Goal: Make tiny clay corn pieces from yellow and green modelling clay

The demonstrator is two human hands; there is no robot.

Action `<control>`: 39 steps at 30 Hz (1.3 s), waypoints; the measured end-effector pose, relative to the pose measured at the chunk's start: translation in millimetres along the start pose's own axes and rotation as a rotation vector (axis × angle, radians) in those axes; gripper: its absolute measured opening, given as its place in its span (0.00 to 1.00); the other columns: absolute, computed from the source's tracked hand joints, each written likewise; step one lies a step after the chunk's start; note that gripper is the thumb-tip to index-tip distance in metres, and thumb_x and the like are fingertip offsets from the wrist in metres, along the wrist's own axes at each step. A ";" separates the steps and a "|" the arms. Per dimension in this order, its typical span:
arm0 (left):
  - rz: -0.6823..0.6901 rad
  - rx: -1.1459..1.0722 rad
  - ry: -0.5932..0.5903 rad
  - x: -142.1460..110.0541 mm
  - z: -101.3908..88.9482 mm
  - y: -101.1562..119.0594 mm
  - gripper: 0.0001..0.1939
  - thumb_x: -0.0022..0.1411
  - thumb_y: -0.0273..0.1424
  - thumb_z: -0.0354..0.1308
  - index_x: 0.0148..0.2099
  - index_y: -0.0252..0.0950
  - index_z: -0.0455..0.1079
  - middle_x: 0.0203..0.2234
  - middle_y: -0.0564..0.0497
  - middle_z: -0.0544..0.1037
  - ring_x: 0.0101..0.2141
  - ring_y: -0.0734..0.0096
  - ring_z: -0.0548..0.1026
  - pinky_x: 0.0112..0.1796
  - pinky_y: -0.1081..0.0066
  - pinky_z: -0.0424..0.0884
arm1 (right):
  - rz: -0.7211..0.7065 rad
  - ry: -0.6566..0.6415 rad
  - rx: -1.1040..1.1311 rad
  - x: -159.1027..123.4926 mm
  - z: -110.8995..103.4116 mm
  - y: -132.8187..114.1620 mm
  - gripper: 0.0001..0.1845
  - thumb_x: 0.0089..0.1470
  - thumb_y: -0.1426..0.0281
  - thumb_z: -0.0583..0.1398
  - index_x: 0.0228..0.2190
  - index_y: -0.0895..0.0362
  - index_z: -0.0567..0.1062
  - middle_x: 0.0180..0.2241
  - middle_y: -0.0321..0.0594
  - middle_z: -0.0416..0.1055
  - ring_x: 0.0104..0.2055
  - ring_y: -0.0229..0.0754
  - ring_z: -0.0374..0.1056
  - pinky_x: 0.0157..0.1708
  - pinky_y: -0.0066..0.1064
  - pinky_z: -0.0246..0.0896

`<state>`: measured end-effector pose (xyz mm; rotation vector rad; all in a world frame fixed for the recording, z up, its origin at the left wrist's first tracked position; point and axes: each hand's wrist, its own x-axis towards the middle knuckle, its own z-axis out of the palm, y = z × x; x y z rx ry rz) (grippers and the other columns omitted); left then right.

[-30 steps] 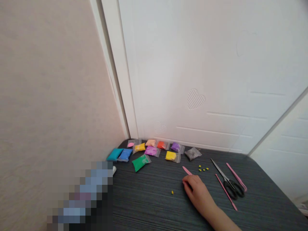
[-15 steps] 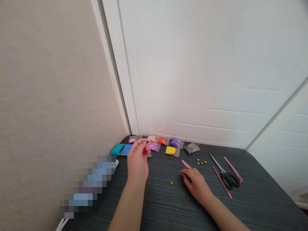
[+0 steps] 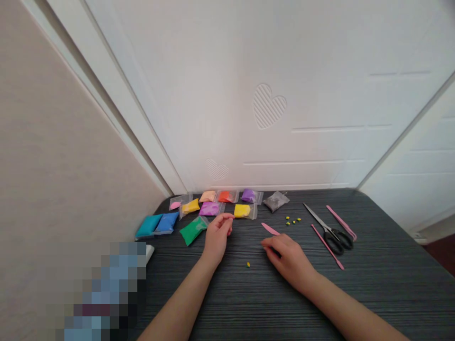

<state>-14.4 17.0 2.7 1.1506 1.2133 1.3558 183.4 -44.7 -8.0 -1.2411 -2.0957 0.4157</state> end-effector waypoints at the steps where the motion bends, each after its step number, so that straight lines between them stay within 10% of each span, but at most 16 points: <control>1: -0.010 0.038 -0.024 -0.9 -1.4 -3.6 0.08 0.50 0.32 0.56 0.33 0.34 0.70 0.14 0.58 0.62 0.18 0.79 0.59 0.20 0.77 0.54 | 0.004 0.000 0.010 -0.2 0.3 1.2 0.10 0.52 0.75 0.53 0.37 0.52 0.69 0.34 0.34 0.72 0.39 0.36 0.65 0.43 0.31 0.59; 39: -0.008 0.283 -0.138 1.4 -7.2 -15.2 0.08 0.56 0.34 0.51 0.35 0.36 0.67 0.17 0.58 0.62 0.21 0.77 0.61 0.25 0.76 0.57 | -0.026 0.039 0.037 -1.4 -17.2 5.7 0.07 0.49 0.66 0.58 0.24 0.56 0.67 0.25 0.35 0.67 0.31 0.35 0.63 0.33 0.28 0.59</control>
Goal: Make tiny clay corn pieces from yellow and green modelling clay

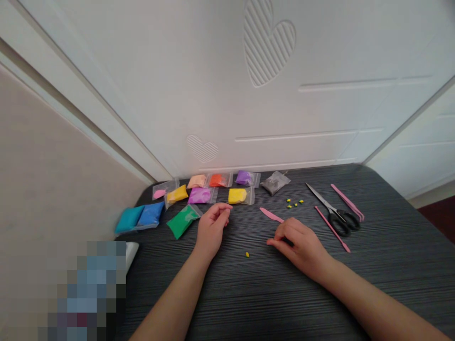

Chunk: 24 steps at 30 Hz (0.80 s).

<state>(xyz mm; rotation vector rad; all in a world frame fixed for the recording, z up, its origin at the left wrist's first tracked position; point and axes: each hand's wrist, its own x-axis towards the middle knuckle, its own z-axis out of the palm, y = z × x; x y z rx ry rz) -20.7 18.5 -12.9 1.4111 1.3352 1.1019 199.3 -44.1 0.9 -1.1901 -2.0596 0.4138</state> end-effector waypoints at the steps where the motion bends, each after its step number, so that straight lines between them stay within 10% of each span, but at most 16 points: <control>1: 0.001 0.001 0.000 0.0 -0.1 -0.1 0.08 0.56 0.34 0.51 0.35 0.36 0.67 0.17 0.58 0.62 0.21 0.77 0.61 0.25 0.76 0.57 | 0.002 0.002 0.007 0.1 -0.4 -0.1 0.07 0.49 0.67 0.58 0.24 0.56 0.67 0.25 0.35 0.68 0.31 0.35 0.63 0.33 0.28 0.59; 24: 0.004 -0.011 0.009 -1.4 0.9 3.6 0.08 0.55 0.34 0.51 0.34 0.36 0.67 0.16 0.58 0.61 0.21 0.77 0.61 0.25 0.76 0.57 | 0.012 0.000 -0.011 -0.4 -4.1 -1.4 0.06 0.50 0.67 0.58 0.25 0.56 0.68 0.26 0.37 0.68 0.31 0.36 0.64 0.34 0.29 0.60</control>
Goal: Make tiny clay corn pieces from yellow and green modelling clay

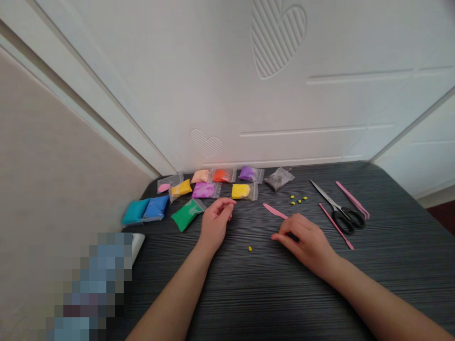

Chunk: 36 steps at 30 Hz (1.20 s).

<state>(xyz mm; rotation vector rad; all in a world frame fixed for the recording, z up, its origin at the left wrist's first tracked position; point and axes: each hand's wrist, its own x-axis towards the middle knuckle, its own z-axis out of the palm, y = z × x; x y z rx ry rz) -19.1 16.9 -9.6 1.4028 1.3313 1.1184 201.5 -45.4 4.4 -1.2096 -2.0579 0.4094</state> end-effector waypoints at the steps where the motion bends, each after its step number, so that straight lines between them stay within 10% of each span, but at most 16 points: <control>1: -0.001 0.000 0.000 0.0 -0.1 -0.2 0.08 0.55 0.34 0.51 0.34 0.36 0.67 0.16 0.58 0.61 0.21 0.77 0.61 0.25 0.76 0.57 | 0.002 -0.002 0.001 0.1 0.2 0.0 0.06 0.50 0.67 0.57 0.25 0.56 0.68 0.26 0.37 0.68 0.32 0.36 0.64 0.34 0.29 0.60; 36: 0.005 0.003 -0.012 -0.9 0.2 2.8 0.09 0.55 0.34 0.50 0.35 0.35 0.67 0.17 0.57 0.61 0.21 0.77 0.61 0.25 0.75 0.57 | -0.018 0.010 -0.012 -0.7 2.2 1.8 0.04 0.51 0.68 0.57 0.26 0.55 0.69 0.27 0.37 0.69 0.32 0.36 0.65 0.35 0.29 0.62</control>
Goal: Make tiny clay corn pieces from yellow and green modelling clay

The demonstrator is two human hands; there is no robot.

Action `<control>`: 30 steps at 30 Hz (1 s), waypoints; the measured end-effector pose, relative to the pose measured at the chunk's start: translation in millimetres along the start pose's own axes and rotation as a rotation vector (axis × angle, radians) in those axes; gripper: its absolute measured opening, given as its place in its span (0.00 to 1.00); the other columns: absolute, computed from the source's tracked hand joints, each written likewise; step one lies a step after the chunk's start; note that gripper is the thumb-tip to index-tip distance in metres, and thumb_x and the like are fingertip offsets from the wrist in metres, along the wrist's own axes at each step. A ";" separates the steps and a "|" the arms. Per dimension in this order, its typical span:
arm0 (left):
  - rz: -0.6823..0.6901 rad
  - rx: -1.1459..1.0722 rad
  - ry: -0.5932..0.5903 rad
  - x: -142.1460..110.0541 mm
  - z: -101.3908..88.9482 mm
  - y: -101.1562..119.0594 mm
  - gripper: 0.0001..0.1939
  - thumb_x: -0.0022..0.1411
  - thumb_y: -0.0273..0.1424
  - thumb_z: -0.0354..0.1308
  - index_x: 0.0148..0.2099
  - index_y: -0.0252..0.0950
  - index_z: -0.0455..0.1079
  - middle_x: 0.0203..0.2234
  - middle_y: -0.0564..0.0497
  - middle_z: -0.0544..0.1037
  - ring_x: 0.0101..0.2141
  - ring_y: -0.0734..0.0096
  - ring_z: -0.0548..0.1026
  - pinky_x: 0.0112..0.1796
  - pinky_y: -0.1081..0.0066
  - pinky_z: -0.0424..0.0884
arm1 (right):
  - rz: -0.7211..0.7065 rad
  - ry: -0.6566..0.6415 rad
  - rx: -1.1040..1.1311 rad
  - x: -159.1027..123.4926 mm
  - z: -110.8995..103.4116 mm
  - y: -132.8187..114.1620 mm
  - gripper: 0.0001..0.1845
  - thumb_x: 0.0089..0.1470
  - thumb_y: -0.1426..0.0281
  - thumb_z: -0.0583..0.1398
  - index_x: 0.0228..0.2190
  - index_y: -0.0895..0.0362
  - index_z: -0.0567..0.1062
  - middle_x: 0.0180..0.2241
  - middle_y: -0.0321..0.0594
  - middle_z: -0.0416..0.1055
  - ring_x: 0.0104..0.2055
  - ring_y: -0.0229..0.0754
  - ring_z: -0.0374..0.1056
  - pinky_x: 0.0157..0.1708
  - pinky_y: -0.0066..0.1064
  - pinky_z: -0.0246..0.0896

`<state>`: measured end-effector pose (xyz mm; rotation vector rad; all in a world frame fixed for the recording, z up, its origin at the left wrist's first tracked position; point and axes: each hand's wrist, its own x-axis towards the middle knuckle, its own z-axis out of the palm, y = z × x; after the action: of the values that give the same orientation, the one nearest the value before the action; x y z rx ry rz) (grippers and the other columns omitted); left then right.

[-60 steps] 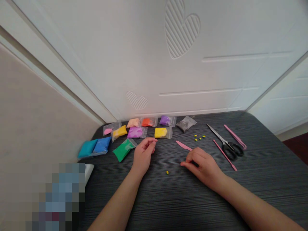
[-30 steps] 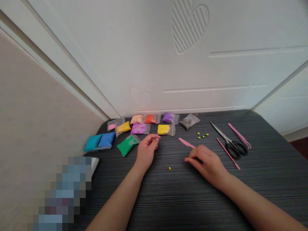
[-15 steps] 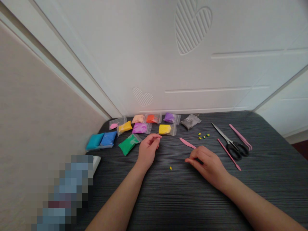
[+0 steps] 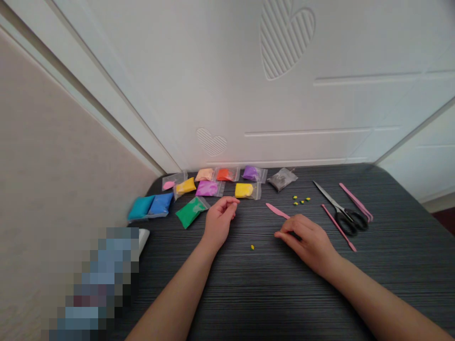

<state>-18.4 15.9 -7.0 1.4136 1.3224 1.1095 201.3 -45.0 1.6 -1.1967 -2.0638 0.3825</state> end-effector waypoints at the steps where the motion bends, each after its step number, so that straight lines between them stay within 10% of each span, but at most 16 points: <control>1: -0.002 0.002 0.000 0.0 0.0 0.3 0.09 0.55 0.34 0.50 0.35 0.35 0.67 0.17 0.57 0.61 0.21 0.77 0.61 0.25 0.75 0.57 | -0.002 0.001 0.003 0.0 -0.1 0.1 0.04 0.51 0.68 0.56 0.27 0.55 0.69 0.27 0.37 0.69 0.32 0.36 0.65 0.35 0.29 0.62; 21: -0.001 -0.020 -0.007 0.5 0.7 -1.6 0.08 0.54 0.34 0.51 0.34 0.35 0.67 0.17 0.58 0.62 0.21 0.78 0.61 0.24 0.76 0.58 | -0.028 0.000 0.072 -0.5 -0.8 -0.4 0.04 0.50 0.70 0.57 0.31 0.54 0.71 0.29 0.37 0.71 0.34 0.36 0.66 0.37 0.30 0.63; 30: 0.014 -0.012 -0.023 0.9 0.1 -2.9 0.08 0.55 0.34 0.51 0.35 0.36 0.67 0.17 0.58 0.62 0.21 0.78 0.61 0.24 0.76 0.58 | 0.319 -0.020 0.276 8.5 -3.7 -15.5 0.08 0.49 0.67 0.57 0.34 0.52 0.73 0.35 0.36 0.74 0.38 0.39 0.69 0.40 0.31 0.64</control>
<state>-18.8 17.0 -9.8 1.4252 1.2897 1.1053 191.4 -46.3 16.6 -1.3519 -1.7647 0.8040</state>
